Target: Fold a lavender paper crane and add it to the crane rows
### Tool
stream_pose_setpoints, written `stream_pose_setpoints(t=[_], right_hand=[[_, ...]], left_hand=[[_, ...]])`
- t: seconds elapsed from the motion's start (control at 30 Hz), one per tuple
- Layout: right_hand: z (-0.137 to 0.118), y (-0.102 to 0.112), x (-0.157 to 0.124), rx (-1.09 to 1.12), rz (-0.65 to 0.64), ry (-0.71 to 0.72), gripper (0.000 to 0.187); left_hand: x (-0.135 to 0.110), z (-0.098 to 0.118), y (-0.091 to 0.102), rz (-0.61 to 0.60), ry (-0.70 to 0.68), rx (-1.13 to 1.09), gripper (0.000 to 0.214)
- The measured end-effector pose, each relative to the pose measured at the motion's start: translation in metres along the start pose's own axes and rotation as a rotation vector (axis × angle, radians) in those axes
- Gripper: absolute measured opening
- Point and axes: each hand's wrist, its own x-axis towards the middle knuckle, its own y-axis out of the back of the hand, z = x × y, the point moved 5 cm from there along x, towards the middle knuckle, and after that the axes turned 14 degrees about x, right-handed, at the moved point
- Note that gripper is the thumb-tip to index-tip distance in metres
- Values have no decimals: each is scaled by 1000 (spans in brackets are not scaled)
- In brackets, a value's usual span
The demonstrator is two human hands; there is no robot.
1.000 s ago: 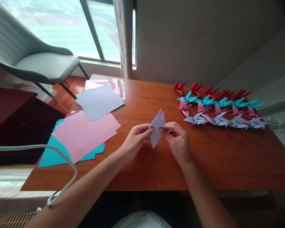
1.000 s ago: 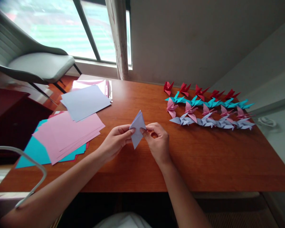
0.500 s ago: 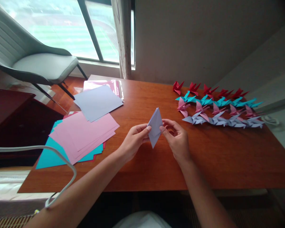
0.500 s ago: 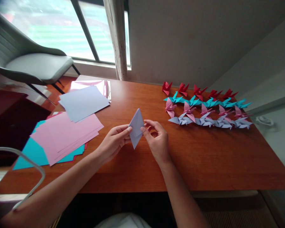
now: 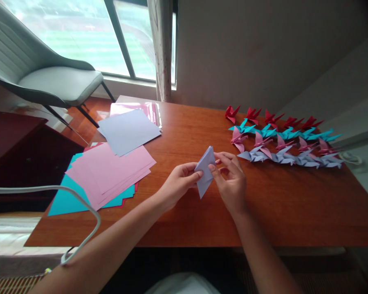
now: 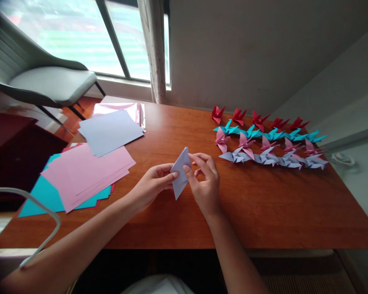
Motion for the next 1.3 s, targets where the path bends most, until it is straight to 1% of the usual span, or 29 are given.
stream_pose_setpoints(t=[0.13,0.23,0.37,0.47,0.53,0.8,0.97,1.07,1.2,1.3], right_hand=[[-6,1,-1,-20,15,74,22],[-10,1,-1,-42,-7,118,19],[-16,-1,-1,-93,-78,200,19],[-20,-5,-1,-101,-159,270,25],[-21,-8,-1,-102,-202,291,28],[-19,-11,-2,-122,-247,275,30],[-20,-13,-4,-138,-276,280,35],[-19,-14,-5,-155,-286,289,37],[-19,-14,-5,-158,-292,278,34],[-20,-12,-4,-119,-261,224,29]], left_hand=[[0,2,0,26,4,10,35],[0,2,2,39,-3,-10,34],[1,2,3,33,-23,-49,32],[1,2,4,43,-17,-68,30],[2,2,4,41,-13,-78,28],[1,5,7,71,20,-141,26],[1,5,9,98,21,-200,25],[2,4,11,118,21,-220,20],[2,2,11,98,-4,-145,32],[2,1,11,85,-23,-104,37]])
